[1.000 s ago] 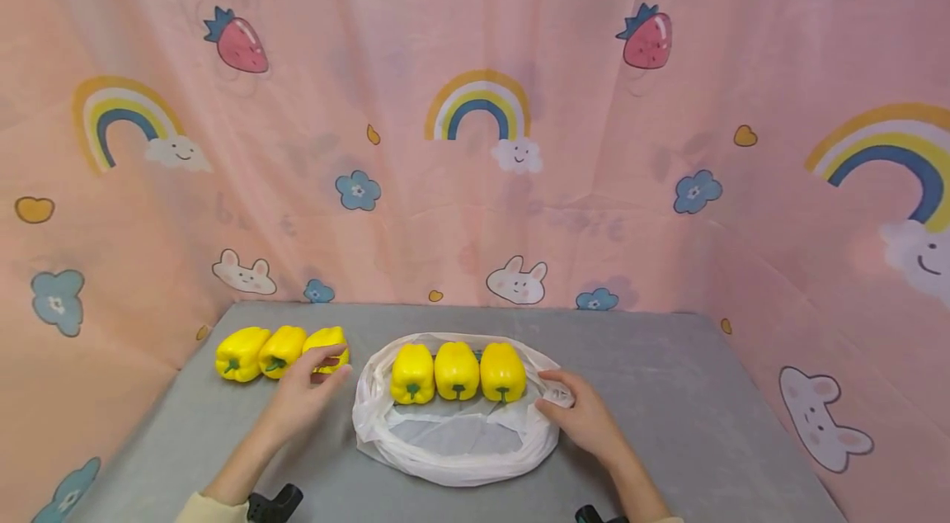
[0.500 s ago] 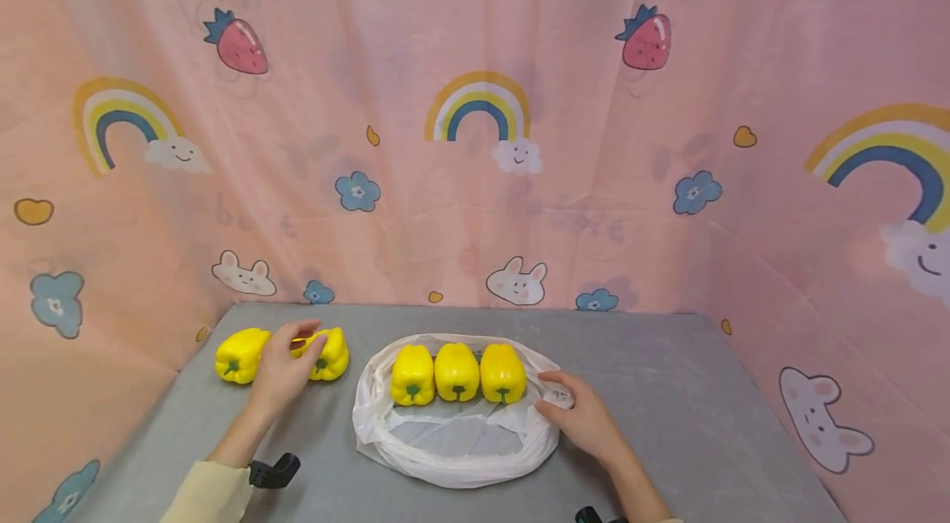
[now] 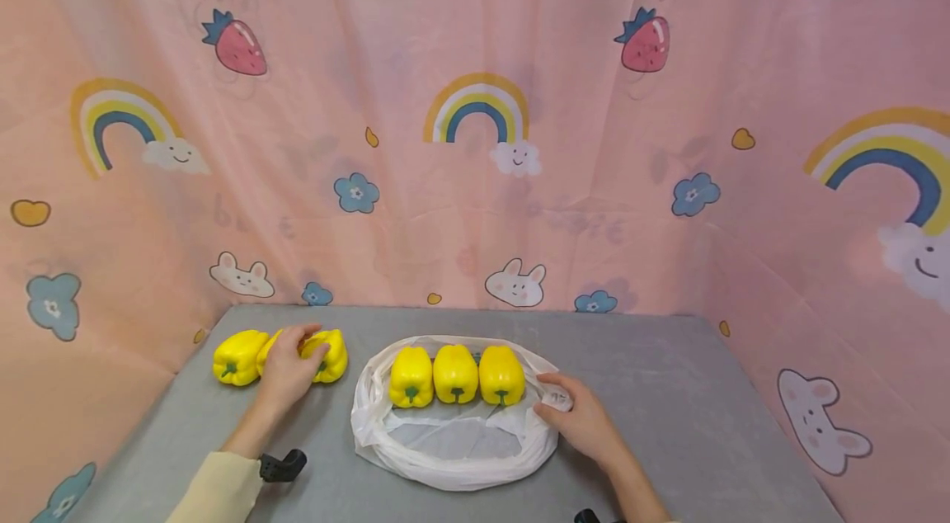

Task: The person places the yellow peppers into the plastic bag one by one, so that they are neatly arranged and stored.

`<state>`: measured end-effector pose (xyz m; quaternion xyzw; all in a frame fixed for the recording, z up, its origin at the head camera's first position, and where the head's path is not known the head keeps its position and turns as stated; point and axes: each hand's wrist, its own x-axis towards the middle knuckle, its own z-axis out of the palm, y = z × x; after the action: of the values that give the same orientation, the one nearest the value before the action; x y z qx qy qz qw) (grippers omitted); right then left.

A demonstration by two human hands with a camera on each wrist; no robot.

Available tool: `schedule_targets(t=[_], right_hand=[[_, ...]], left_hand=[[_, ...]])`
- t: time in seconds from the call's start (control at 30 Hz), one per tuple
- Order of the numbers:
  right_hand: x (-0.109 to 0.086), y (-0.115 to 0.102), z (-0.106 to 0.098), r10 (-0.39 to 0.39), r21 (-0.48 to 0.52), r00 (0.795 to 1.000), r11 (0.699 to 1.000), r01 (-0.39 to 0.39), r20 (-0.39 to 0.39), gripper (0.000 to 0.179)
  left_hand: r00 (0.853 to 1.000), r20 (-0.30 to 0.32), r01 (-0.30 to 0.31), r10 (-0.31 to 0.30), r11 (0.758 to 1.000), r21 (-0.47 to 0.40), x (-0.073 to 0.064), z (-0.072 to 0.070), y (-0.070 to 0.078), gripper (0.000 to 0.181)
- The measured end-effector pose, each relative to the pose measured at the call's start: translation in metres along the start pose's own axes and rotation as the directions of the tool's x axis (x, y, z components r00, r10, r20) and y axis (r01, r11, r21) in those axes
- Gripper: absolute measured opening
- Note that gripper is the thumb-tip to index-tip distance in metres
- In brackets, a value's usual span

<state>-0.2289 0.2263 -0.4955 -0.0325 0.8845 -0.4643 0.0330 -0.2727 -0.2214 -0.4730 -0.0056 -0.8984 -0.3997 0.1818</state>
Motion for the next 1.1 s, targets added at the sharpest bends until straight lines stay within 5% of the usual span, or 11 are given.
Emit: schedule_targets(t=[0.47,0.7,1.1], right_hand=[[0.0,0.001,0.001,-0.008,0.005,1.0,1.0,0.008,0.0,0.05],[0.001,0.002,0.001,-0.017,-0.001,1.0,1.0,0.017,0.004,0.051],[0.001,0.002,0.0,-0.006,0.012,1.0,1.0,0.006,0.004,0.051]], left_hand=[[0.995,0.102,0.012,-0.013,1.0,0.011,-0.007,0.012,0.004,0.045],[0.98,0.189,0.055,-0.065,0.997,0.059,-0.007,0.014,0.002,0.052],[0.979,0.184,0.078,-0.082,0.997,0.025,-0.009,0.011,0.003,0.057]])
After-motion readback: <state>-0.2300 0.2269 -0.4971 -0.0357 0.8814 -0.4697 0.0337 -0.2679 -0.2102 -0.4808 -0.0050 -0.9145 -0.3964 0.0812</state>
